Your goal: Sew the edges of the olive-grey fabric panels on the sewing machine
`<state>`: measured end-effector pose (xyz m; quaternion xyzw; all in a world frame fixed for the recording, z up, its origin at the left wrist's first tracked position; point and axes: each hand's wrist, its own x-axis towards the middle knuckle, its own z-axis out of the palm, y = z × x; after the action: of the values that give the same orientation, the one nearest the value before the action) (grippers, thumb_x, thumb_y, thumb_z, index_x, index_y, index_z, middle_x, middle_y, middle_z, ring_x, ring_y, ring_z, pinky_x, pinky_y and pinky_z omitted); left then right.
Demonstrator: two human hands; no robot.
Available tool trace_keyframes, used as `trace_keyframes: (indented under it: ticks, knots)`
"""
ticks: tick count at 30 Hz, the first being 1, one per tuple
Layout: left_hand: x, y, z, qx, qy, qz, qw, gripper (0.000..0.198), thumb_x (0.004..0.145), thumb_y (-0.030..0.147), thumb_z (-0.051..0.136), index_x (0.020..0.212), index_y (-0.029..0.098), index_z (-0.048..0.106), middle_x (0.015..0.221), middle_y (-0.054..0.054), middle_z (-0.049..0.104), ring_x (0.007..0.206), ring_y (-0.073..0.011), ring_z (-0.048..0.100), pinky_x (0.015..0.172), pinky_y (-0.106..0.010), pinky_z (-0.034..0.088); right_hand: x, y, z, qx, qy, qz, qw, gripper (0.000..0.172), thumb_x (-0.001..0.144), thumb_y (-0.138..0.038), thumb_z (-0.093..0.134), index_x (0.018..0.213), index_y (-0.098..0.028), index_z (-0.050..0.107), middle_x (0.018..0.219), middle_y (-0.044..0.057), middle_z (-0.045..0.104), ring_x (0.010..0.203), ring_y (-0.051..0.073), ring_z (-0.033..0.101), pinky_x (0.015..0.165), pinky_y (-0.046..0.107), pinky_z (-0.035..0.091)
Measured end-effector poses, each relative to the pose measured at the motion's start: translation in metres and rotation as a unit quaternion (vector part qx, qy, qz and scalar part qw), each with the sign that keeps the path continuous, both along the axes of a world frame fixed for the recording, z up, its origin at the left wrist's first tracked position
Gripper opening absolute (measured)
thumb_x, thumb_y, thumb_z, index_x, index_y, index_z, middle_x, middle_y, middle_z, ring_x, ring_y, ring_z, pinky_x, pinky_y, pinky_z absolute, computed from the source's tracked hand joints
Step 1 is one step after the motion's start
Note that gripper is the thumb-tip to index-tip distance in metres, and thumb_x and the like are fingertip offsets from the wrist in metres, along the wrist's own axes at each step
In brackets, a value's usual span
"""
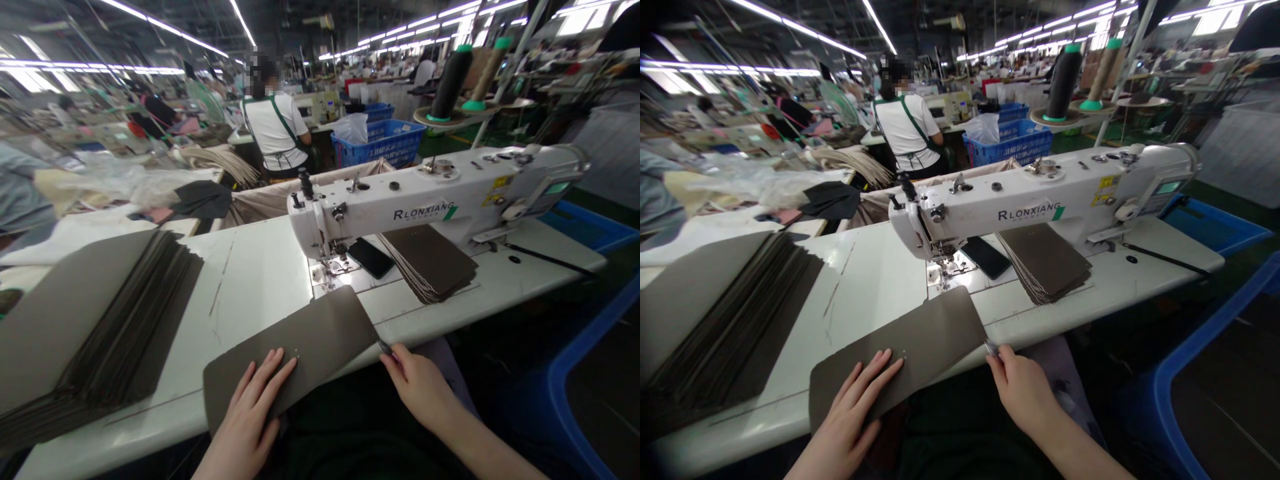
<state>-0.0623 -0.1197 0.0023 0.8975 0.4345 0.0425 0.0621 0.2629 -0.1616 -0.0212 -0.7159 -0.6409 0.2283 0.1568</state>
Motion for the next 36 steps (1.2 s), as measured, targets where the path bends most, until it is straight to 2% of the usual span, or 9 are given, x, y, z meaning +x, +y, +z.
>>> trace_keyframes:
  ticks: [9, 11, 14, 19, 24, 27, 29, 33, 36]
  knots:
    - [0.002, -0.001, 0.004, -0.015, 0.010, 0.003, 1.000, 0.080, 0.079, -0.002, 0.036, 0.151, 0.028, 0.014, 0.158, -0.001, 0.012, 0.144, -0.0255, 0.014, 0.117, -0.055, 0.017, 0.018, 0.004, 0.014, 0.050, 0.063, -0.027, 0.996, 0.026, 0.100, -0.040, 0.033, 0.088, -0.023, 0.049, 0.067, 0.000, 0.062, 0.065, 0.021, 0.065, 0.057, 0.029, 0.040]
    - [0.003, -0.002, 0.009, -0.024, 0.012, 0.003, 1.000, 0.080, 0.080, -0.002, 0.037, 0.151, 0.027, 0.015, 0.158, -0.001, 0.012, 0.144, -0.0255, 0.014, 0.117, -0.054, 0.017, 0.020, 0.007, 0.017, 0.092, 0.055, -0.005, 0.994, 0.024, 0.096, -0.045, 0.043, 0.098, -0.022, 0.050, 0.081, 0.002, 0.063, 0.074, 0.021, 0.065, 0.062, 0.029, 0.044]
    - [0.003, 0.000, 0.018, -0.040, 0.013, -0.004, 0.999, 0.073, 0.086, 0.002, 0.037, 0.150, 0.030, 0.017, 0.157, 0.000, 0.017, 0.143, -0.0238, 0.018, 0.117, -0.053, 0.019, 0.015, 0.016, 0.019, 0.133, 0.031, 0.071, 0.988, 0.040, 0.086, -0.045, 0.060, 0.119, -0.025, 0.051, 0.106, 0.006, 0.059, 0.084, 0.021, 0.065, 0.069, 0.031, 0.050]
    - [-0.008, 0.004, 0.044, -0.069, -0.017, -0.032, 0.997, 0.049, 0.098, 0.022, 0.039, 0.145, 0.035, 0.031, 0.145, 0.004, 0.043, 0.133, -0.0184, 0.042, 0.114, -0.041, 0.033, 0.010, 0.034, 0.034, 0.155, 0.084, 0.139, 0.974, 0.027, 0.087, -0.020, 0.055, 0.110, -0.031, 0.063, 0.122, 0.001, 0.057, 0.092, 0.018, 0.065, 0.081, 0.031, 0.050]
    - [-0.032, 0.007, 0.086, -0.069, -0.099, 0.069, 0.990, 0.030, 0.093, 0.039, 0.053, 0.122, 0.036, 0.061, 0.117, 0.003, 0.067, 0.107, -0.0218, 0.064, 0.094, -0.032, 0.052, 0.027, 0.045, 0.071, 0.148, 0.269, 0.115, 0.945, 0.017, 0.089, -0.034, 0.059, 0.100, -0.025, 0.067, 0.098, 0.001, 0.069, 0.092, 0.018, 0.063, 0.083, 0.027, 0.047]
    - [-0.044, 0.008, 0.105, -0.109, -0.207, 0.173, 0.957, 0.027, 0.087, 0.045, 0.060, 0.105, 0.028, 0.070, 0.102, -0.001, 0.071, 0.093, -0.0228, 0.066, 0.083, -0.028, 0.054, 0.038, 0.049, 0.092, 0.131, 0.315, 0.038, 0.939, 0.022, 0.086, -0.041, 0.062, 0.093, -0.022, 0.069, 0.091, 0.000, 0.068, 0.087, 0.018, 0.061, 0.077, 0.025, 0.046]
    - [-0.046, 0.008, 0.108, -0.144, -0.286, 0.232, 0.919, 0.028, 0.084, 0.047, 0.064, 0.098, 0.023, 0.071, 0.093, -0.003, 0.071, 0.088, -0.0226, 0.065, 0.076, -0.026, 0.053, 0.042, 0.050, 0.101, 0.100, 0.341, 0.016, 0.935, 0.024, 0.086, -0.044, 0.061, 0.088, -0.021, 0.068, 0.082, -0.001, 0.065, 0.078, 0.016, 0.058, 0.069, 0.023, 0.045]
    - [-0.039, 0.004, 0.101, -0.248, -0.427, 0.307, 0.814, 0.031, 0.081, 0.048, 0.067, 0.093, 0.019, 0.067, 0.071, -0.002, 0.063, 0.063, -0.0157, 0.058, 0.051, -0.019, 0.044, 0.044, 0.050, 0.104, 0.020, 0.416, 0.019, 0.909, 0.029, 0.087, -0.047, 0.059, 0.082, -0.019, 0.064, 0.069, -0.003, 0.055, 0.063, 0.011, 0.048, 0.055, 0.021, 0.038]
    - [-0.029, 0.000, 0.096, -0.299, -0.501, 0.332, 0.741, 0.032, 0.079, 0.047, 0.069, 0.093, 0.018, 0.064, 0.068, -0.001, 0.060, 0.056, -0.0132, 0.054, 0.047, -0.018, 0.041, 0.045, 0.048, 0.098, 0.001, 0.439, 0.001, 0.898, 0.029, 0.085, -0.048, 0.062, 0.085, -0.019, 0.064, 0.070, -0.004, 0.054, 0.063, 0.011, 0.048, 0.055, 0.021, 0.037]
